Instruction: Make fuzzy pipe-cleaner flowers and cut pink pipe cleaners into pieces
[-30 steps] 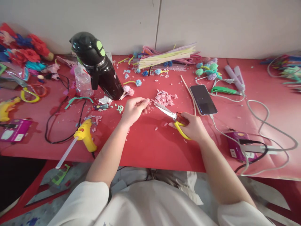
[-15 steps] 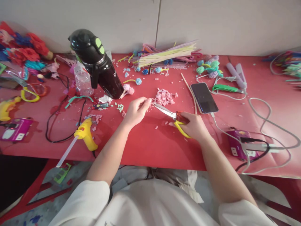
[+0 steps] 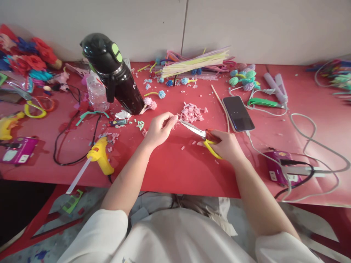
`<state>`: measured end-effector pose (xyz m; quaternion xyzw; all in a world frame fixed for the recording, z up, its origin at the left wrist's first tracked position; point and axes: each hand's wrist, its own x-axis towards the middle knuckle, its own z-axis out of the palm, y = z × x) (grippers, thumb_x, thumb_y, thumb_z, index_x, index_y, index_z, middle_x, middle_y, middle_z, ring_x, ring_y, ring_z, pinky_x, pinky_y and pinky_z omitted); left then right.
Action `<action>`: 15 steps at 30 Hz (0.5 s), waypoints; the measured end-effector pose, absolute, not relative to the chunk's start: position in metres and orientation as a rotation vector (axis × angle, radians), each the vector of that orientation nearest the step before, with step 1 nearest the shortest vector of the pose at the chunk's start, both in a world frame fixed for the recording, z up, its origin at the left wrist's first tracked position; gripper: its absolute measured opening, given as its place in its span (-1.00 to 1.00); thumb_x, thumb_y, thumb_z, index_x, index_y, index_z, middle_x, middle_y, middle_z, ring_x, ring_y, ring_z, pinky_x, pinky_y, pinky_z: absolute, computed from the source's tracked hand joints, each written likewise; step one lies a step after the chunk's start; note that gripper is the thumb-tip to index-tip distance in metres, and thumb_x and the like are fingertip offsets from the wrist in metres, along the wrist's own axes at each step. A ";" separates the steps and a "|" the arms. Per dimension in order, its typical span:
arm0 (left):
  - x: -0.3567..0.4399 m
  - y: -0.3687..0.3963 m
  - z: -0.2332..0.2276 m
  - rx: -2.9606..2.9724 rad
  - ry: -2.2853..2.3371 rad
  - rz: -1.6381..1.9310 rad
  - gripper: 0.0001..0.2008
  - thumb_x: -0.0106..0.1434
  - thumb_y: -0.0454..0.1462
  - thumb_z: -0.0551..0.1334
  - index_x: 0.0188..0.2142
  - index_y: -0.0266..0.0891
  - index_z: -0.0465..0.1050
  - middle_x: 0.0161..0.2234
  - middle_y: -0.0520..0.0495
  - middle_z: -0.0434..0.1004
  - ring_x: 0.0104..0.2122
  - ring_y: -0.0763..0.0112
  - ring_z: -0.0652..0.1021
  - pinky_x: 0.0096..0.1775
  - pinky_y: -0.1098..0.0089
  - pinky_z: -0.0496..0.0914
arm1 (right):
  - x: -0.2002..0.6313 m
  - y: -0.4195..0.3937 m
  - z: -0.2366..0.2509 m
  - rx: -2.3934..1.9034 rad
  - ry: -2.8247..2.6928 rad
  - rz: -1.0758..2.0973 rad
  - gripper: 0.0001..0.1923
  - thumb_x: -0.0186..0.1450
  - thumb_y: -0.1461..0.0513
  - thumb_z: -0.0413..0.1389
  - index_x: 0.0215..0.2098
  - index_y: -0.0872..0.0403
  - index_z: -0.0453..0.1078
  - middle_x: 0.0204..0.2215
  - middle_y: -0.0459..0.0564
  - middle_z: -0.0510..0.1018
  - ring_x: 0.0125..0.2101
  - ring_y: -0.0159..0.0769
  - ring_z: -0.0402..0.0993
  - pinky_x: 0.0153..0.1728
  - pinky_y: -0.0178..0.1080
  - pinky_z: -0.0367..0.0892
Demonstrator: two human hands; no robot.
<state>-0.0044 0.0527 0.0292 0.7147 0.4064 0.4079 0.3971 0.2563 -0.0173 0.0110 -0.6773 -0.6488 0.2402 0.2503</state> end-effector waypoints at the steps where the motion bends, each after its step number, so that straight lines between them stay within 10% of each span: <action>1: -0.005 0.053 0.029 1.810 1.028 1.027 -0.61 0.47 -0.02 0.18 -0.41 -0.20 0.36 -0.50 0.05 0.36 -0.49 0.49 0.38 -0.41 0.41 0.24 | 0.257 -0.017 0.011 -1.846 -1.765 0.657 -0.35 0.05 -0.29 0.26 -0.57 0.03 0.15 -0.65 -0.19 0.11 -0.54 -0.41 0.00 -0.54 -0.31 0.03; 15: -0.003 0.052 0.031 1.737 1.019 1.011 -0.56 0.46 0.05 0.18 -0.44 -0.19 0.35 -0.53 0.04 0.36 -0.53 0.50 0.36 -0.45 0.42 0.25 | 0.256 -0.019 0.010 -1.827 -1.729 0.659 -0.36 0.05 -0.25 0.31 -0.55 0.03 0.13 -0.62 -0.20 0.08 -0.52 -0.41 -0.03 -0.56 -0.32 0.01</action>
